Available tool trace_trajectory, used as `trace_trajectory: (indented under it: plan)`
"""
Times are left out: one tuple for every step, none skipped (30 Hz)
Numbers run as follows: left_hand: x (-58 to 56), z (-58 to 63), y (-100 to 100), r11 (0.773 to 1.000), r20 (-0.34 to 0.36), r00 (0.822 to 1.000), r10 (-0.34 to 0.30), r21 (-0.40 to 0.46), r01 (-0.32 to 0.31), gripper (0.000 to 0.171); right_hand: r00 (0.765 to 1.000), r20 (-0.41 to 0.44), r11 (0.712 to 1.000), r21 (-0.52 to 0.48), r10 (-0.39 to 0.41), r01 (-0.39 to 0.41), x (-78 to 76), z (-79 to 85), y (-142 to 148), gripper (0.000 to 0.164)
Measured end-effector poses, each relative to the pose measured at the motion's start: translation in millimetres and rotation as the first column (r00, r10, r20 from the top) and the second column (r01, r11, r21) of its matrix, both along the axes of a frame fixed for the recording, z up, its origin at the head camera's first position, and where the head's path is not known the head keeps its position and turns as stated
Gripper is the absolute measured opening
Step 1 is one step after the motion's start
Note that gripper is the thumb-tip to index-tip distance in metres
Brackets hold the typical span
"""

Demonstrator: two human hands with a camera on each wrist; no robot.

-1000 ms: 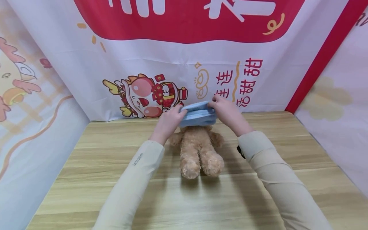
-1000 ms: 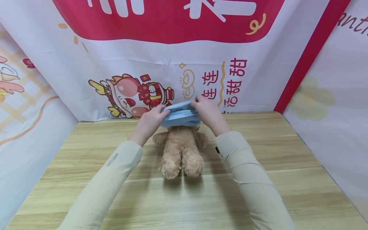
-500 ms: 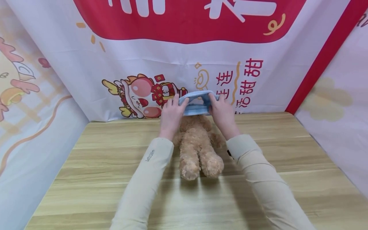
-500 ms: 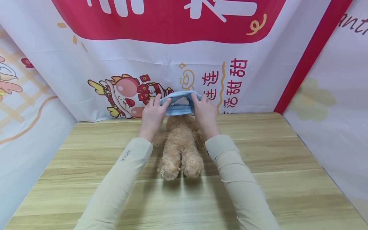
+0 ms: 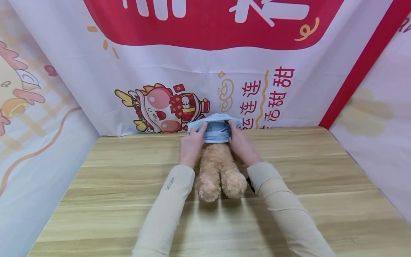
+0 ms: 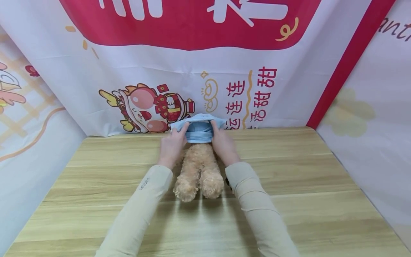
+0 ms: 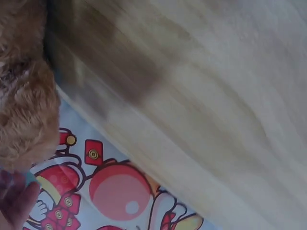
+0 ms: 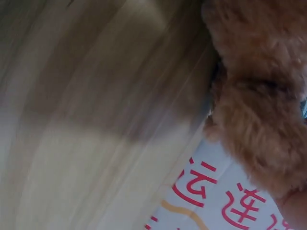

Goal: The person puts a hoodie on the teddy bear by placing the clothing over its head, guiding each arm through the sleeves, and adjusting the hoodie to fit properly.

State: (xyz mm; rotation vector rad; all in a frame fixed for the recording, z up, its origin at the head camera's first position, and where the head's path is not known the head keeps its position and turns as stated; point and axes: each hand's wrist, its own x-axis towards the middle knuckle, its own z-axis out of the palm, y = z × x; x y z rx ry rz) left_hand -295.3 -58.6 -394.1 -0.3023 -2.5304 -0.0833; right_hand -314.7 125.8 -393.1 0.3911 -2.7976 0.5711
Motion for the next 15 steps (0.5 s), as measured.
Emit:
trace_trajectory:
  plan:
    - [0.0,-0.4,0.3,1.0,0.011,1.0,-0.005,0.016,0.005,0.048,1.0,0.005,1.0,-0.016,0.007,-0.007,-1.5,-1.6,-0.6,0.056]
    - [-0.1,-0.2,0.8,0.999,0.035,0.999,-0.014,0.038,0.013,0.05,1.0,0.018,0.999,-0.036,0.01,-0.01,-2.7,-2.3,-1.3,0.056]
    - [-0.3,0.8,1.4,0.998,0.064,0.998,-0.022,0.055,0.018,0.051,0.999,0.032,0.999,-0.053,0.007,-0.006,-3.7,-2.2,-2.0,0.056]
    - [-0.8,2.1,2.0,0.997,0.102,0.994,-0.032,0.075,0.024,0.052,0.998,0.056,0.998,-0.069,0.002,0.002,-5.1,-1.3,-3.1,0.057]
    - [-1.7,4.0,2.6,0.995,0.144,0.989,-0.041,0.098,0.027,0.053,0.997,0.075,0.997,-0.083,-0.002,0.009,-6.3,0.4,-4.3,0.057]
    - [-2.6,6.4,3.3,0.992,0.184,0.982,-0.05,0.125,0.027,0.054,0.996,0.089,0.996,-0.093,-0.008,0.016,-7.6,2.8,-5.6,0.057]
    - [-4.1,8.9,4.0,0.988,0.213,0.975,-0.056,0.154,0.024,0.054,0.994,0.104,0.994,-0.102,-0.017,0.028,-8.9,6.1,-7.0,0.058]
    - [-5.2,12.0,4.9,0.984,0.233,0.971,-0.06,0.175,0.019,0.055,0.994,0.108,0.993,-0.114,-0.024,0.036,-10.1,10.0,-8.4,0.058]
    - [-6.8,14.9,5.8,0.982,0.231,0.971,-0.063,0.187,0.019,0.055,0.994,0.102,0.992,-0.118,-0.035,0.047,-11.4,13.9,-9.6,0.058]
    - [-8.4,17.6,6.9,0.98,0.217,0.974,-0.068,0.199,0.024,0.054,0.995,0.087,0.99,-0.128,-0.045,0.056,-12.6,18.1,-10.8,0.058]
    - [-9.6,20.4,8.1,0.976,0.19,0.979,-0.08,0.214,0.038,0.053,0.996,0.062,0.989,-0.131,-0.061,0.068,-13.6,22.1,-11.8,0.057]
    - [-10.8,22.4,9.5,0.974,0.149,0.985,-0.091,0.221,0.056,0.05,0.996,0.036,0.987,-0.137,-0.08,0.084,-14.6,25.5,-12.7,0.056]
    - [-12.4,23.7,11.0,0.974,0.101,0.99,-0.097,0.216,0.074,0.047,0.995,0.015,0.983,-0.15,-0.101,0.102,-15.4,28.3,-13.6,0.056]
    - [-13.4,24.7,12.4,0.973,0.055,0.993,-0.103,0.212,0.089,0.045,0.993,-0.005,0.978,-0.174,-0.122,0.119,-16.0,30.4,-14.4,0.056]
    - [-14.7,24.5,13.8,0.973,0.009,0.994,-0.107,0.208,0.103,0.042,0.989,-0.017,0.972,-0.189,-0.145,0.139,-16.5,31.5,-15.0,0.056]
